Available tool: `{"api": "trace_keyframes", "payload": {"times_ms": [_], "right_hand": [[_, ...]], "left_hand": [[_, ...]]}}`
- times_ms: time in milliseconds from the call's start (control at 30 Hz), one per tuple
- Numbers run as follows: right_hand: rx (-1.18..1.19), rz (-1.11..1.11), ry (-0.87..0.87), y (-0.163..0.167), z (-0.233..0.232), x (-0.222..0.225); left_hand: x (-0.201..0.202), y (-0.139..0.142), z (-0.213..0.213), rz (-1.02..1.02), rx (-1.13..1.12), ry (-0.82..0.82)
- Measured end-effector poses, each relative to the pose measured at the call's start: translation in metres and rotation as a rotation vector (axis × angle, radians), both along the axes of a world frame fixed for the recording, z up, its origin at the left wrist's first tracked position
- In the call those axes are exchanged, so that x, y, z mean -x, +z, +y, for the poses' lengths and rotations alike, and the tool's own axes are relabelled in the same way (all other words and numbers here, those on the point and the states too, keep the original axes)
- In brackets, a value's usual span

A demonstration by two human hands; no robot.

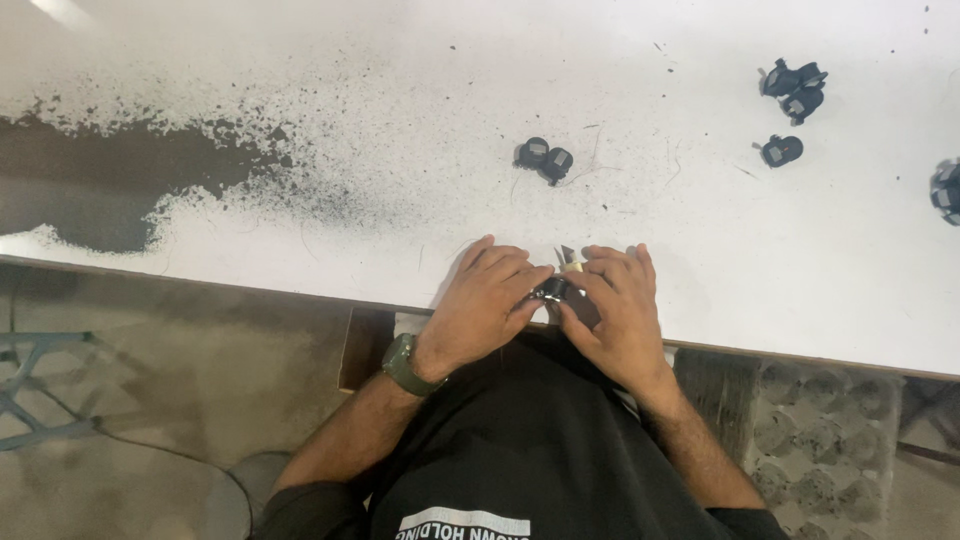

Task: The person sits at a white worktable and assembles small black plastic components one at a time, holding each part and pressing or fitting a small piece into it by hand, then placing the finished part aside with the growing pile of completed parts.

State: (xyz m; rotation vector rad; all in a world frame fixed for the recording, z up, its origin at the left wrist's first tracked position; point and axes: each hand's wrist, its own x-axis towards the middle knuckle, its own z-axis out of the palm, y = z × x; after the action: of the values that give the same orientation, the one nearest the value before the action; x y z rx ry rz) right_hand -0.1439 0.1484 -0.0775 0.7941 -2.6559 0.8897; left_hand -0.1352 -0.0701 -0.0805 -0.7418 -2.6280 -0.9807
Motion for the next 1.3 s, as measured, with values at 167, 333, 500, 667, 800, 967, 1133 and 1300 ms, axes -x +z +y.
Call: {"api": "trace_keyframes", "payload": {"times_ms": [167, 333, 500, 667, 800, 967, 1133, 1300], "right_hand": [[0.013, 0.01, -0.006, -0.004, -0.001, -0.001], [0.021, 0.032, -0.008, -0.008, -0.005, -0.001], [0.001, 0.04, -0.016, -0.011, -0.004, 0.0], [-0.035, 0.067, -0.024, -0.016, -0.001, 0.001], [-0.025, 0.072, -0.037, -0.019, 0.001, 0.001], [-0.013, 0.083, -0.044, -0.022, 0.004, 0.002], [-0.011, 0.093, -0.035, -0.023, 0.005, 0.003], [-0.031, 0.073, 0.003, -0.021, 0.007, 0.002]], "left_hand": [[-0.001, -0.011, -0.009, 0.018, -0.08, 0.004], [-0.005, -0.01, -0.014, -0.003, -0.172, 0.031], [-0.002, -0.005, -0.007, -0.056, -0.175, 0.052], [0.0, -0.006, -0.002, -0.047, -0.197, 0.023], [-0.001, -0.008, -0.001, 0.007, -0.174, 0.044], [-0.003, -0.01, 0.0, 0.065, -0.097, 0.043], [-0.006, -0.011, 0.007, 0.172, -0.053, 0.035], [-0.003, -0.009, 0.014, 0.068, -0.104, -0.016]]}}
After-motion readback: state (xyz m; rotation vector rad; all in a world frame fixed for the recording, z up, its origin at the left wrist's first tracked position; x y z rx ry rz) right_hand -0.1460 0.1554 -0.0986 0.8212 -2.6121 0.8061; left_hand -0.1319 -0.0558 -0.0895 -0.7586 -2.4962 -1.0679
